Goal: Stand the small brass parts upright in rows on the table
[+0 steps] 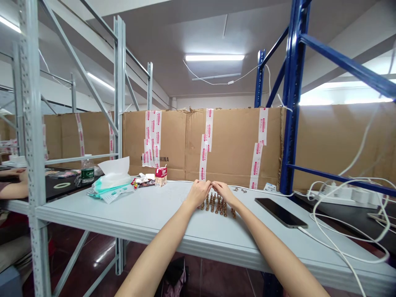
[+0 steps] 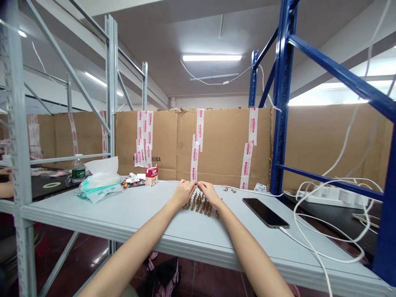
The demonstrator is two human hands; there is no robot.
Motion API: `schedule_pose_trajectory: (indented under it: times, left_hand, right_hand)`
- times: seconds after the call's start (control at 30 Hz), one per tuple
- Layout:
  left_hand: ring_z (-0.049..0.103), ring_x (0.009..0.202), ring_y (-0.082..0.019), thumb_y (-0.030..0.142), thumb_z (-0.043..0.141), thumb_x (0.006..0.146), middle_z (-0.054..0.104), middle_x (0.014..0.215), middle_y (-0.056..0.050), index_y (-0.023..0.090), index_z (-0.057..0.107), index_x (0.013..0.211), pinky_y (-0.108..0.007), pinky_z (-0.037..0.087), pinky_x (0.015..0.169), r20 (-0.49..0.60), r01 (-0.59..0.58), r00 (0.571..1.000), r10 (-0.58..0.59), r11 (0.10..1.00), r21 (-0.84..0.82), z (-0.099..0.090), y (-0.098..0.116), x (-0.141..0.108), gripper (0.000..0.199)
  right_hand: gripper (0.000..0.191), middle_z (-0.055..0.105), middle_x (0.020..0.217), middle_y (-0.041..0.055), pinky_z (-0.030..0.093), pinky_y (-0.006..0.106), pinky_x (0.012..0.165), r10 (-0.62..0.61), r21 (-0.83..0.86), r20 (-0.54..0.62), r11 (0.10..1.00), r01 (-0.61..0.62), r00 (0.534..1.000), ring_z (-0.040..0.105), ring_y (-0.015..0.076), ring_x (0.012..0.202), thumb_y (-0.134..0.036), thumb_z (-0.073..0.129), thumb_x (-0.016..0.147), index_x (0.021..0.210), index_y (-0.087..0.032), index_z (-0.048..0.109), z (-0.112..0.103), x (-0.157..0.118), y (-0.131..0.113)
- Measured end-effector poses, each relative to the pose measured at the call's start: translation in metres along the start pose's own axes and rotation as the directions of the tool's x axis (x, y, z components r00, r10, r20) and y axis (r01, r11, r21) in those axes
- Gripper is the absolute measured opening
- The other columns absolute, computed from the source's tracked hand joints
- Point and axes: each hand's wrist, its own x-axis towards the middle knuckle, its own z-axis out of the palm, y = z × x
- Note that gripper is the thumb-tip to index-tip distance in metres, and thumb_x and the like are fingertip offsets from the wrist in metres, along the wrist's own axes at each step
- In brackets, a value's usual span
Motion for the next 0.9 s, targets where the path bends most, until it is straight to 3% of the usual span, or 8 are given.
schedule_pose_trajectory:
  times: [0.27, 0.53, 0.7, 0.9]
  left_hand:
    - [0.055, 0.075, -0.014, 0.032, 0.033, 0.091, 0.060, 0.077, -0.002, 0.018, 0.048, 0.097, -0.029, 0.033, 0.070, -0.013, 0.013, 1.000, -0.014, 0.999, -0.043, 0.000, 0.001, 0.000, 0.022]
    - [0.054, 0.072, -0.014, 0.027, 0.025, 0.093, 0.059, 0.075, -0.002, 0.018, 0.050, 0.082, -0.029, 0.033, 0.071, -0.007, 0.016, 1.000, -0.016, 1.000, -0.026, -0.001, 0.003, 0.001, 0.029]
    - [0.054, 0.073, -0.013, 0.033, 0.032, 0.091, 0.060, 0.078, -0.001, 0.018, 0.047, 0.101, -0.028, 0.034, 0.072, -0.035, 0.021, 0.999, -0.023, 0.998, -0.058, -0.002, 0.004, 0.001, 0.023]
    - [0.053, 0.071, -0.013, 0.026, 0.025, 0.093, 0.059, 0.074, -0.001, 0.018, 0.049, 0.080, -0.028, 0.033, 0.071, -0.010, 0.001, 1.000, -0.001, 1.000, -0.019, -0.002, 0.004, 0.002, 0.028]
  right_hand:
    - [0.036, 0.032, 0.055, -0.0042, 0.024, 0.024, 0.052, -0.020, -0.014, -0.045, 1.000, 0.020, 0.999, 0.029, 0.0098, 0.054, -0.046, 0.034, 0.080, 0.057, -0.019, 0.036, -0.003, -0.001, -0.004]
    - [0.035, 0.035, 0.054, -0.0040, 0.024, 0.023, 0.052, -0.040, -0.019, -0.047, 0.999, 0.039, 0.998, 0.031, 0.0098, 0.054, -0.043, 0.034, 0.081, 0.057, -0.018, 0.039, -0.001, 0.003, 0.007]
    - [0.035, 0.037, 0.055, -0.0038, 0.025, 0.023, 0.053, -0.072, -0.026, -0.069, 0.997, 0.071, 0.995, 0.033, 0.0099, 0.054, -0.042, 0.033, 0.082, 0.058, -0.018, 0.040, -0.004, 0.005, 0.012]
    - [0.037, 0.036, 0.054, -0.0040, 0.026, 0.023, 0.053, -0.064, -0.024, -0.036, 0.998, 0.063, 0.997, 0.032, 0.0094, 0.054, -0.044, 0.032, 0.082, 0.056, -0.018, 0.038, -0.003, 0.004, 0.011]
